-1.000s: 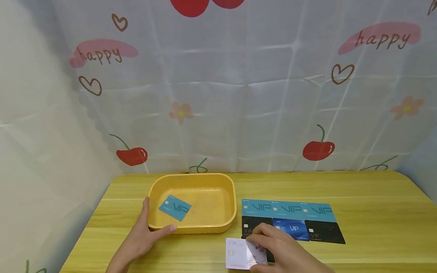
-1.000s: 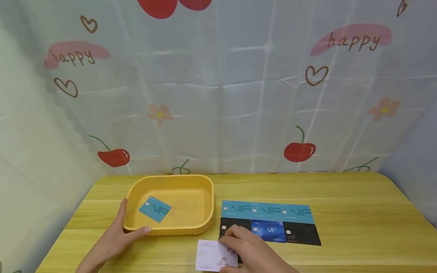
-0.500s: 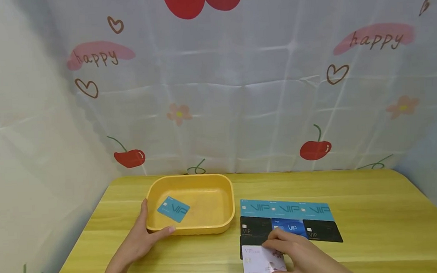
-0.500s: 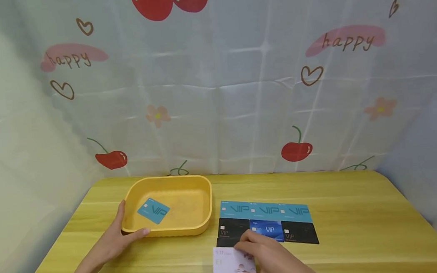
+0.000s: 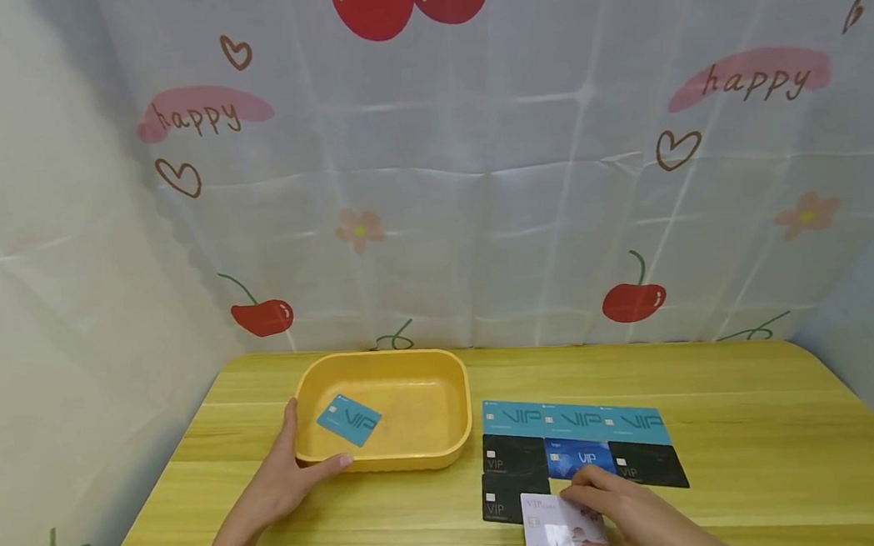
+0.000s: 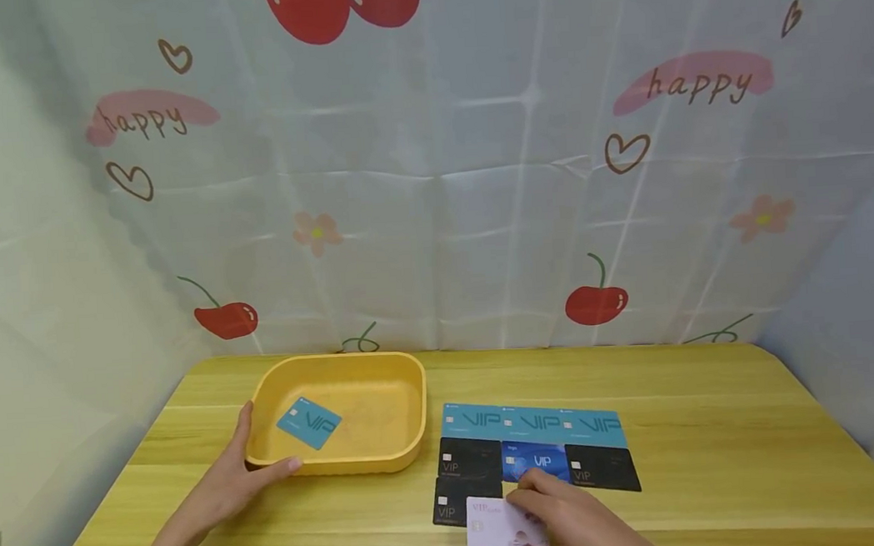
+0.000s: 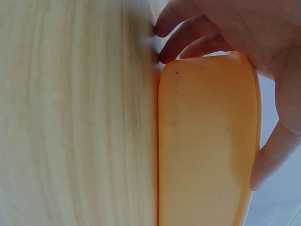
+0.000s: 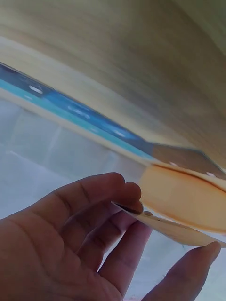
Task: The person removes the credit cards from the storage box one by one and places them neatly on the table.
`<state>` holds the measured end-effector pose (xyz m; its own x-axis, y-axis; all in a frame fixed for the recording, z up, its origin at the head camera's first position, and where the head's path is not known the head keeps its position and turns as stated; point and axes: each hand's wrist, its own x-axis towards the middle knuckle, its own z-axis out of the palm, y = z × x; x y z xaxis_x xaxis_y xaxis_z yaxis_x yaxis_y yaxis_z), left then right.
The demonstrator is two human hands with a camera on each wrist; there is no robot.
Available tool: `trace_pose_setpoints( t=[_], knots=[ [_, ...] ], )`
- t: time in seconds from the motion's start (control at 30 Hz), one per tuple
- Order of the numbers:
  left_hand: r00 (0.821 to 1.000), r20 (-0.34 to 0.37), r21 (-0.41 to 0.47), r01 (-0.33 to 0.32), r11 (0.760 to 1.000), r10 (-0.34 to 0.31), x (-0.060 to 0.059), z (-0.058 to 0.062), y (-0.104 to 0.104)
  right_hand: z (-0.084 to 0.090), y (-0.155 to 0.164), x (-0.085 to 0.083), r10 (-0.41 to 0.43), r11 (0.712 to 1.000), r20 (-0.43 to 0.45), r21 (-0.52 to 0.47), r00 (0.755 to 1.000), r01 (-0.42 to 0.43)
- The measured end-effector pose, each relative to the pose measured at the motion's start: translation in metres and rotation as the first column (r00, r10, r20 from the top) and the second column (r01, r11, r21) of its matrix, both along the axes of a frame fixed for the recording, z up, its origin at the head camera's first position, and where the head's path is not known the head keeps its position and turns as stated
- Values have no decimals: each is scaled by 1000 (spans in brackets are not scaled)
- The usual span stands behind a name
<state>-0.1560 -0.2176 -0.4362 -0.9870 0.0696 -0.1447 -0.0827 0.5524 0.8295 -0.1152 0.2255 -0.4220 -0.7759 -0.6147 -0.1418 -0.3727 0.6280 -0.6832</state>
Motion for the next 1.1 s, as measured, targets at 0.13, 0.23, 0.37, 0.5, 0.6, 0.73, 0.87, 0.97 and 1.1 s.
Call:
trace_pose_setpoints(
  t=[0.13, 0.23, 0.37, 0.5, 0.6, 0.73, 0.87, 0.97, 1.1],
  knots=[
    [1000, -5, -6, -3, 1000, 3, 0, -1, 0, -5, 10, -1, 2, 998, -31, 55, 1000, 0],
    [1000, -10, -8, -2, 1000, 2, 0, -1, 0, -9, 17, -3, -2, 992, -57, 124, 998, 9],
    [1000, -17, 1, 0, 1000, 0, 0, -2, -1, -14, 23, -5, -19, 982, -41, 185, 999, 26],
    [1000, -20, 13, 0, 1000, 0, 0, -2, -1, -19, 25, -7, -30, 977, -21, 212, 999, 34],
    [1000, -19, 14, 0, 1000, 1, -1, -3, 0, -22, 26, -8, -34, 972, -33, 233, 999, 41],
    [1000, -14, 16, 0, 1000, 1, -1, -2, 0, -25, 26, -8, -54, 962, -62, 264, 997, 68],
    [1000, -17, 17, 1, 1000, -1, -1, -2, 0, -27, 27, -8, -77, 963, -72, 254, 994, 93],
    [1000, -22, 17, 2, 1000, -2, -1, -2, 0, -27, 27, -9, -109, 958, -81, 257, 991, 126],
    [1000, -18, 14, 0, 1000, 0, 0, -2, 0, -26, 24, -12, -158, 947, -73, 270, 985, 172]
  ],
)
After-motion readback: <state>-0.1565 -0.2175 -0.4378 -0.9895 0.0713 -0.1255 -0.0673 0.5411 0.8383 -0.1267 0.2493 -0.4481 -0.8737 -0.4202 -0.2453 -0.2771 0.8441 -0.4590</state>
